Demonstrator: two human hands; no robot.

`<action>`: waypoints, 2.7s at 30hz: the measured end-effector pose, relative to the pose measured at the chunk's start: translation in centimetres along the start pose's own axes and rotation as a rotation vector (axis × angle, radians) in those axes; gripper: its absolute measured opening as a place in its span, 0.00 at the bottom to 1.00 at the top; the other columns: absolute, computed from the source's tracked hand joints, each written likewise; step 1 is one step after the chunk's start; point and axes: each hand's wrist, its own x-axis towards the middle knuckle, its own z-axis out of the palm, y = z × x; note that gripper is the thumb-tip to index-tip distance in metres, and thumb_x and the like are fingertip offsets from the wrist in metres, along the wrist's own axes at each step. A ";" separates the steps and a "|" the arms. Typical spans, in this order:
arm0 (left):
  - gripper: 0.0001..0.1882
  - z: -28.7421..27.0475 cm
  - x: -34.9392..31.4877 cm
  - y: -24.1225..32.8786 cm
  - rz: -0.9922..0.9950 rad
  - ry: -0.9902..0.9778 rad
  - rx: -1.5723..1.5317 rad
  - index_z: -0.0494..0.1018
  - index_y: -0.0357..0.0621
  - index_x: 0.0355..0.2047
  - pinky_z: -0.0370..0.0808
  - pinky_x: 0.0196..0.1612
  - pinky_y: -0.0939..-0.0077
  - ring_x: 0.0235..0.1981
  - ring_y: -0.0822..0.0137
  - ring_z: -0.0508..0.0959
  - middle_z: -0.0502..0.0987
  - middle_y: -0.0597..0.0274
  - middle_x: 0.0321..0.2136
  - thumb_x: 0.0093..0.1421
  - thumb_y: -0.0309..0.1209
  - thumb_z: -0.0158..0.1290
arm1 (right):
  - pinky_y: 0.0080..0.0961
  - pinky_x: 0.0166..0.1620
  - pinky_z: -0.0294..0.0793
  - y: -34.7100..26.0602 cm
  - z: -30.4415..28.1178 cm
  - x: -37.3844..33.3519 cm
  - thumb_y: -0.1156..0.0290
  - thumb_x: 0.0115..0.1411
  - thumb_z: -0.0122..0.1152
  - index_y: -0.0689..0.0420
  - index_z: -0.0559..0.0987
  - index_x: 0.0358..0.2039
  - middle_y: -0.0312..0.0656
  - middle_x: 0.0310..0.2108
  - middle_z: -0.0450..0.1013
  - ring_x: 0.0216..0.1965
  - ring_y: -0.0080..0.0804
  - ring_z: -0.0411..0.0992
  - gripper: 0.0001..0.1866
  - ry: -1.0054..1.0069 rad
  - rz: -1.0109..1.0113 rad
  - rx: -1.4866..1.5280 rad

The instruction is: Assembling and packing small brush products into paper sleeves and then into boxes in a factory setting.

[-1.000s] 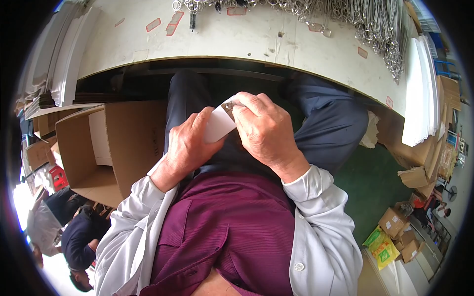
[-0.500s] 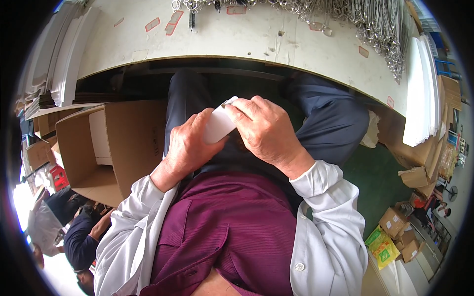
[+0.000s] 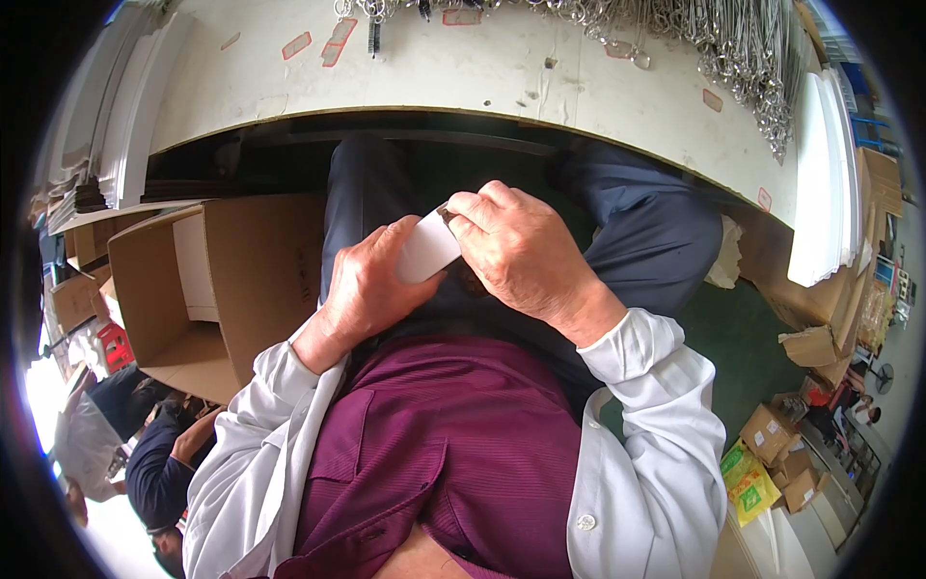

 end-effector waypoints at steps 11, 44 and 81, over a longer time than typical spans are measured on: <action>0.31 0.3 0.0 0.0 0.000 -0.020 -0.013 0.74 0.38 0.50 0.83 0.37 0.60 0.35 0.48 0.84 0.82 0.48 0.35 0.45 0.32 0.71 | 0.28 0.43 0.78 0.3 -0.3 0.4 0.73 0.56 0.63 0.62 0.83 0.33 0.42 0.42 0.77 0.42 0.34 0.74 0.07 -0.085 -0.010 -0.054; 0.36 -0.3 0.5 -0.6 0.077 0.106 -0.163 0.70 0.44 0.57 0.84 0.38 0.59 0.38 0.48 0.85 0.82 0.46 0.40 0.47 0.35 0.72 | 0.28 0.41 0.80 -1.7 0.3 -1.6 0.77 0.68 0.57 0.66 0.82 0.43 0.51 0.39 0.81 0.38 0.39 0.82 0.09 0.167 0.593 0.708; 0.35 1.2 0.2 0.3 -0.025 0.068 -0.185 0.64 0.39 0.55 0.83 0.34 0.57 0.34 0.47 0.85 0.82 0.46 0.35 0.51 0.33 0.70 | 0.25 0.37 0.79 -5.3 4.2 -1.5 0.68 0.68 0.63 0.66 0.84 0.43 0.46 0.34 0.84 0.32 0.27 0.80 0.13 0.237 0.987 1.036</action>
